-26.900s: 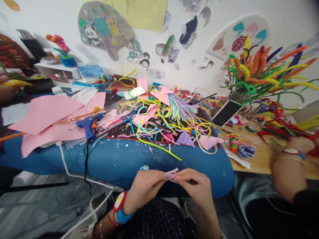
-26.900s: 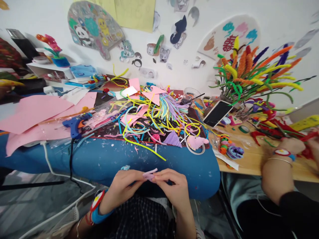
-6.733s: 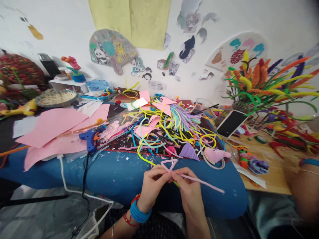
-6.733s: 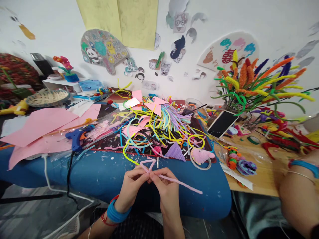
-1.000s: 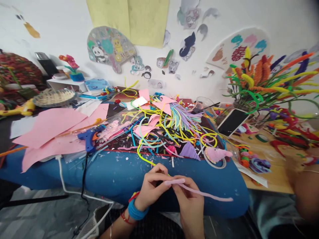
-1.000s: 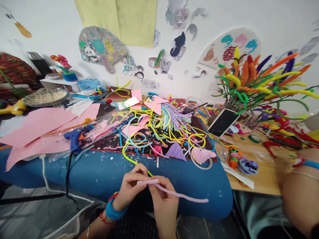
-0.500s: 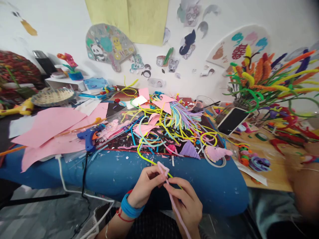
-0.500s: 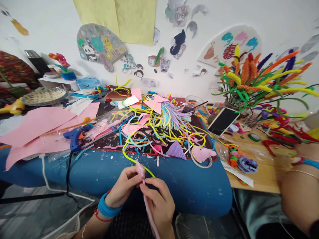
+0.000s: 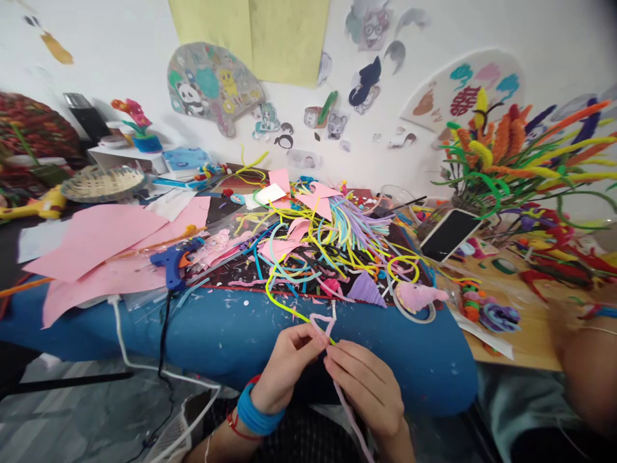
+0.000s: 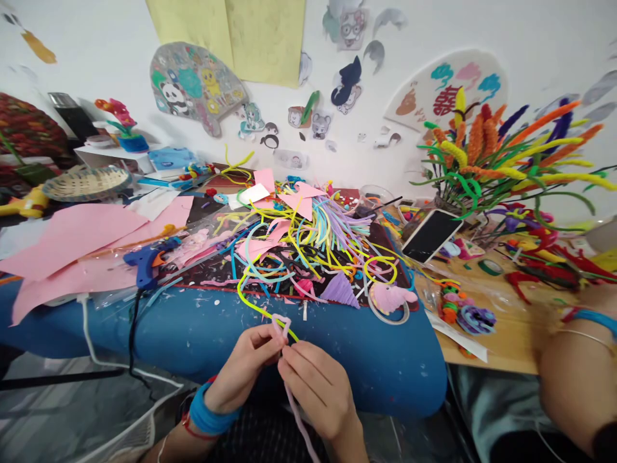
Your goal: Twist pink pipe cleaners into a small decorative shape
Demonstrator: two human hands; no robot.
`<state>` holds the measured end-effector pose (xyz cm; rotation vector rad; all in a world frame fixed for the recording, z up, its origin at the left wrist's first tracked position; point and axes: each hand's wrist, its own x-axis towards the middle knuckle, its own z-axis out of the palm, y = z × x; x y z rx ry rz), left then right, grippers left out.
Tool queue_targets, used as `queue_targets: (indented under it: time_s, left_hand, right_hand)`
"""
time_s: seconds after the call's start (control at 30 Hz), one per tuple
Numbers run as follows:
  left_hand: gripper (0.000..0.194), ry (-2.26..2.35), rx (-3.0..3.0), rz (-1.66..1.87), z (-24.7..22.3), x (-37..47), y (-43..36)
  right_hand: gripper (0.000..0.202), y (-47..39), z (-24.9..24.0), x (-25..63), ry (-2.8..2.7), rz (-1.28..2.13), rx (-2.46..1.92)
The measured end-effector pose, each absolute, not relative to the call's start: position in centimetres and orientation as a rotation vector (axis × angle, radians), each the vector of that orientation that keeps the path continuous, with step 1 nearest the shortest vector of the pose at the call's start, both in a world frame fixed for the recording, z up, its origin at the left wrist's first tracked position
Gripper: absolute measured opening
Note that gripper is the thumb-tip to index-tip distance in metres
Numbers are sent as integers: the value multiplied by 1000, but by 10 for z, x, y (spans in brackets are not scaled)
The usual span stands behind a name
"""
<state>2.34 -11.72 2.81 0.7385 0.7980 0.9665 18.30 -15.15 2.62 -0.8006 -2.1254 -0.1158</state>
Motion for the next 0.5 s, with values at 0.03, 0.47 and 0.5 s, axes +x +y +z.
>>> queue_targets:
  time_s: [0.03, 0.47, 0.5]
  left_hand:
    - [21, 814, 844, 965, 29, 21, -115]
    - [17, 995, 1615, 792, 44, 13, -112]
    - [16, 991, 1631, 785, 44, 13, -113]
  right_hand:
    - [39, -151, 26, 184, -2108, -63, -805]
    - [12, -141, 45, 181, -1751, 325, -1172]
    - [10, -139, 45, 181, -1714, 377, -1192]
